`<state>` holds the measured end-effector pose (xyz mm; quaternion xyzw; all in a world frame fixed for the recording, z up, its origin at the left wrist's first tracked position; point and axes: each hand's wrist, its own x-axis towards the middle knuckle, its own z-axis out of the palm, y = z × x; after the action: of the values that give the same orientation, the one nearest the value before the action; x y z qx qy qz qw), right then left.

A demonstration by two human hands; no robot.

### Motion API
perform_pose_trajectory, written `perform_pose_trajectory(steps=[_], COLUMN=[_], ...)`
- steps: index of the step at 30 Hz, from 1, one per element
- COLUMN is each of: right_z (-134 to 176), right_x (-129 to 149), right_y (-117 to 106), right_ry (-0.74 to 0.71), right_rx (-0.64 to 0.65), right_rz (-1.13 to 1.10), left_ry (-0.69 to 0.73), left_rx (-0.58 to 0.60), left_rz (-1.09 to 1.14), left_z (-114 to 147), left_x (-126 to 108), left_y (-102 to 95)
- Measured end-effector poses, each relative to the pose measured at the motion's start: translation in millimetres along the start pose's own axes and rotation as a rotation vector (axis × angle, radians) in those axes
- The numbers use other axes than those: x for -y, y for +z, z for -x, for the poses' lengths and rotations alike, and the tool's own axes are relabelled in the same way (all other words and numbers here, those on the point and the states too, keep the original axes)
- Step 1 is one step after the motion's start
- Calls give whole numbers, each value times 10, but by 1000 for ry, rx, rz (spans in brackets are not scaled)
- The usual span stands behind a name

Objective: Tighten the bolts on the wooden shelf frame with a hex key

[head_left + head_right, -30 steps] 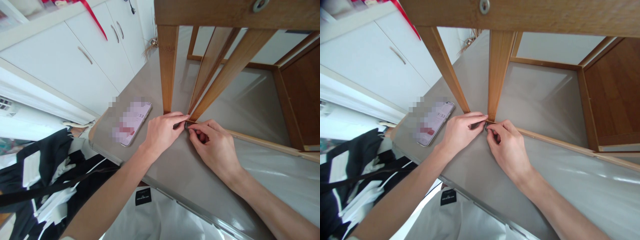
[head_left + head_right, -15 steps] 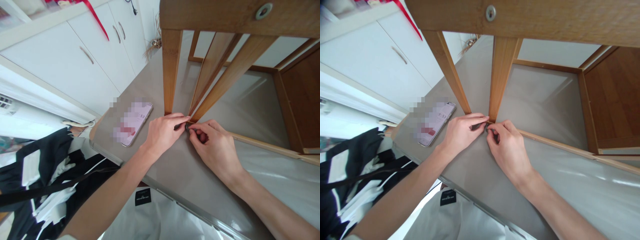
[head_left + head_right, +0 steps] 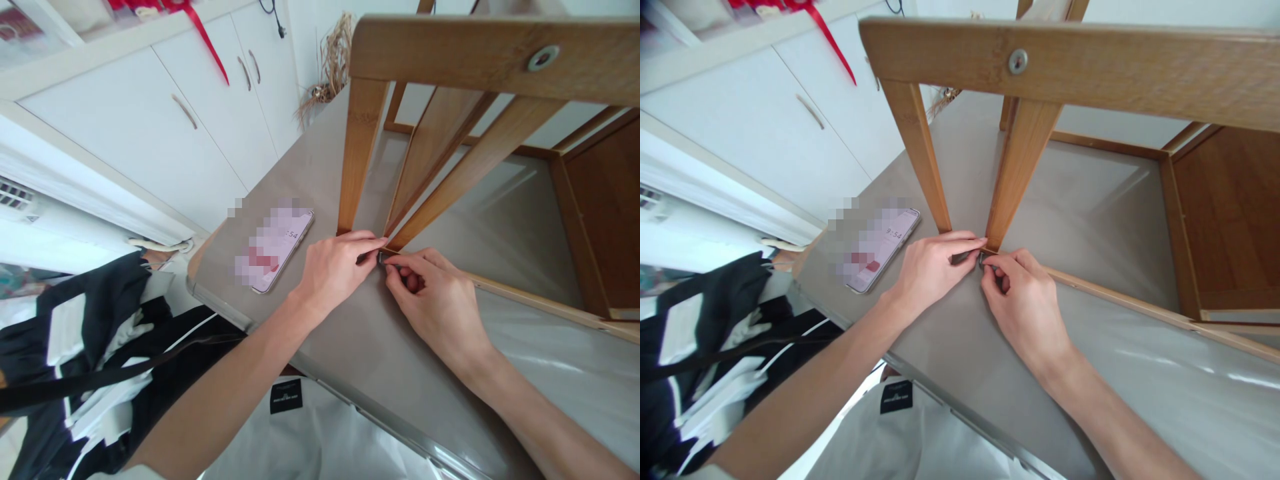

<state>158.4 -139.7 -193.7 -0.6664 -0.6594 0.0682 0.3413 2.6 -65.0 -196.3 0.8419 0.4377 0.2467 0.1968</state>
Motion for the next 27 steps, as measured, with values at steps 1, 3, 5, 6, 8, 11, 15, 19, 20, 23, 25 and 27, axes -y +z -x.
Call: perform_pose_trajectory(steps=[1,3,5,6,8,11,15,19,20,23,25,27], right_z=[-2,-9,-17,-20,-27,-36,-54,-86,-94,-116,-126,-132], right_x=[2,7,15,21,37,64,85,94,99,119,134,149], right_y=[0,-2,-6,-8,-12,-17,-27,-40,-42,-44,-45,-47], right_ry=[2,8,14,16,16,17,13,-2,-4,-2,-2,-17], right_rx=[1,3,4,4,0,3,14,36,39,39,39,54], right_rz=[0,5,9,11,18,36,68,111,119,134,143,172], left_ry=[-1,-3,-1,1,4,5,14,20,20,16,18,25], left_rx=[2,3,-1,-4,-5,-3,-9,-17,-17,-21,-22,-22], left_rz=[2,4,3,3,4,2,-5,-9,-9,-5,1,4], left_z=[-1,-3,-3,-3,-2,0,1,2,3,5,7,8], left_x=[-1,0,3,4,8,13,18,23,23,19,17,16], left_y=[-1,-2,-1,-1,0,0,7,18,19,13,6,-1])
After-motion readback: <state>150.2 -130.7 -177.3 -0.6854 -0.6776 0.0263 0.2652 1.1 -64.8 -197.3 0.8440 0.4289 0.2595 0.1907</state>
